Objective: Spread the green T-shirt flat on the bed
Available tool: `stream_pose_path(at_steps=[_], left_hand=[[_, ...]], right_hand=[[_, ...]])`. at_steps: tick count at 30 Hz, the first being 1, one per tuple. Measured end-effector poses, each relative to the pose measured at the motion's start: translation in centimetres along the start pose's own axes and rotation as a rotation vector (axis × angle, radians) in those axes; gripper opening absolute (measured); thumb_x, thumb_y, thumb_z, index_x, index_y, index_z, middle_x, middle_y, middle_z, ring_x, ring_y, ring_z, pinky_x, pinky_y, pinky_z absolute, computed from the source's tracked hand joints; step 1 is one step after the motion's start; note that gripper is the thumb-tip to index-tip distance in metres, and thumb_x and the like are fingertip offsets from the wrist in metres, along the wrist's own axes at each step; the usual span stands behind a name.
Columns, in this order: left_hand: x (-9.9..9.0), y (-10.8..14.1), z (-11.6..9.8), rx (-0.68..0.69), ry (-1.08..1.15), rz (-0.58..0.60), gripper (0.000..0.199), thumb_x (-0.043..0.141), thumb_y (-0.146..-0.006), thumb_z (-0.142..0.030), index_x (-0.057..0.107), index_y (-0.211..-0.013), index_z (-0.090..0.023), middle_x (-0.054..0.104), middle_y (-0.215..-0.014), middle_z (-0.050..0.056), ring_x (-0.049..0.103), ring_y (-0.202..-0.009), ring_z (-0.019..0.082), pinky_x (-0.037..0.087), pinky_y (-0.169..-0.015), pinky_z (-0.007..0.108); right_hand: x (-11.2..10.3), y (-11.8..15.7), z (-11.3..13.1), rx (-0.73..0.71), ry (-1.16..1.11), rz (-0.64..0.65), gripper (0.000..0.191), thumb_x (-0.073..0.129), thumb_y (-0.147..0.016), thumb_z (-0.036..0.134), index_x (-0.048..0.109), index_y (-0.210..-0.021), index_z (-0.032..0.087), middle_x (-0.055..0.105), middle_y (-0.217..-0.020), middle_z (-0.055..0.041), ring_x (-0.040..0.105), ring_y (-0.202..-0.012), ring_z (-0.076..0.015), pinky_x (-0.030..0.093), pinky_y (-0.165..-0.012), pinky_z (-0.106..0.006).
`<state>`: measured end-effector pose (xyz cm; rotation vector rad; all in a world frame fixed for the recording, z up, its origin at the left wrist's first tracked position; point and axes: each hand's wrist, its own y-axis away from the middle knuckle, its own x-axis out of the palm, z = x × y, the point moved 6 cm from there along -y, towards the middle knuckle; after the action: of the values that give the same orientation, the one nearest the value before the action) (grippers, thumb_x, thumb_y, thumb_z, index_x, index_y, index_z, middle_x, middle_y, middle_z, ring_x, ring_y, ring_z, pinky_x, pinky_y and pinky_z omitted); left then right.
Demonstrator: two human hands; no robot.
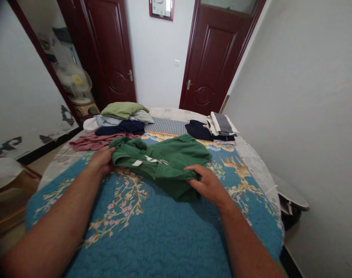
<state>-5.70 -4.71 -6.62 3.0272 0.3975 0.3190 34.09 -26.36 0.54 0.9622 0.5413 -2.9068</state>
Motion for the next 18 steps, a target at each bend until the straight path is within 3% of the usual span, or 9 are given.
stream_pose_path(at_steps=[3, 6, 8, 11, 14, 16, 18], left_hand=[[0.0, 0.4, -0.2, 0.004, -0.11, -0.036, 0.026, 0.062, -0.077, -0.021, 0.071, -0.101, -0.018, 0.076, -0.084, 0.009, 0.075, -0.073, 0.029, 0.066, -0.072, 0.047], [-0.8, 0.6, -1.6, 0.125, -0.231, -0.139, 0.026, 0.065, -0.078, -0.021, 0.072, -0.102, -0.017, 0.078, -0.099, 0.013, 0.075, -0.099, 0.032, 0.062, -0.094, 0.051], [-1.2, 1.2, -3.5, 0.329, -0.373, -0.234, 0.031, 0.067, -0.08, -0.023, 0.073, -0.11, -0.017, 0.076, -0.116, 0.014, 0.07, -0.116, 0.032, 0.053, -0.11, 0.051], [0.2, 3.6, -6.4, 0.727, -0.605, -0.245, 0.032, 0.062, -0.09, -0.029, 0.073, -0.118, -0.018, 0.075, -0.122, 0.014, 0.068, -0.118, 0.03, 0.049, -0.113, 0.049], [2.9, 6.7, -7.5, 0.972, -0.716, -0.071, 0.03, 0.057, -0.097, -0.034, 0.075, -0.114, -0.018, 0.077, -0.121, 0.014, 0.067, -0.121, 0.03, 0.049, -0.114, 0.047], [4.8, 8.4, -7.2, 0.995, -0.759, 0.124, 0.03, 0.058, -0.098, -0.038, 0.075, -0.115, -0.019, 0.078, -0.121, 0.012, 0.069, -0.119, 0.028, 0.05, -0.113, 0.045], [6.5, 9.6, -6.2, 0.933, -0.806, 0.353, 0.034, 0.062, -0.098, -0.044, 0.075, -0.118, -0.021, 0.079, -0.121, 0.011, 0.071, -0.115, 0.027, 0.052, -0.11, 0.043]], right_hand=[[-0.1, -0.5, -0.6, -0.063, 0.07, -0.058, 0.011, 0.063, -0.088, 0.019, 0.071, -0.094, 0.025, 0.072, -0.101, -0.0033, 0.067, -0.098, -0.0235, 0.049, -0.091, -0.037], [-0.1, -0.7, -1.1, -0.105, -0.023, -0.181, 0.009, 0.063, -0.085, 0.017, 0.063, -0.089, 0.025, 0.071, -0.111, -0.0049, 0.066, -0.109, -0.0249, 0.047, -0.099, -0.039], [0.0, -0.8, -1.5, -0.11, -0.105, -0.231, 0.01, 0.063, -0.085, 0.017, 0.057, -0.087, 0.025, 0.071, -0.112, -0.005, 0.065, -0.11, -0.0249, 0.047, -0.099, -0.039], [0.2, -0.8, -1.9, -0.069, -0.175, -0.257, 0.018, 0.067, -0.085, 0.02, 0.05, -0.083, 0.026, 0.071, -0.105, -0.0037, 0.064, -0.101, -0.0233, 0.047, -0.093, -0.037], [0.2, -0.8, -2.2, 0.002, -0.207, -0.282, 0.026, 0.071, -0.086, 0.027, 0.047, -0.079, 0.025, 0.069, -0.094, -0.0013, 0.061, -0.088, -0.0206, 0.046, -0.083, -0.033], [-0.2, -0.7, -2.4, 0.059, -0.195, -0.341, 0.027, 0.073, -0.088, 0.033, 0.049, -0.078, 0.025, 0.066, -0.087, 0.0004, 0.057, -0.081, -0.0191, 0.045, -0.077, -0.031], [-0.8, -0.5, -2.7, 0.121, -0.162, -0.42, 0.027, 0.074, -0.089, 0.04, 0.054, -0.079, 0.025, 0.06, -0.079, 0.0019, 0.052, -0.076, -0.0183, 0.042, -0.07, -0.03]])
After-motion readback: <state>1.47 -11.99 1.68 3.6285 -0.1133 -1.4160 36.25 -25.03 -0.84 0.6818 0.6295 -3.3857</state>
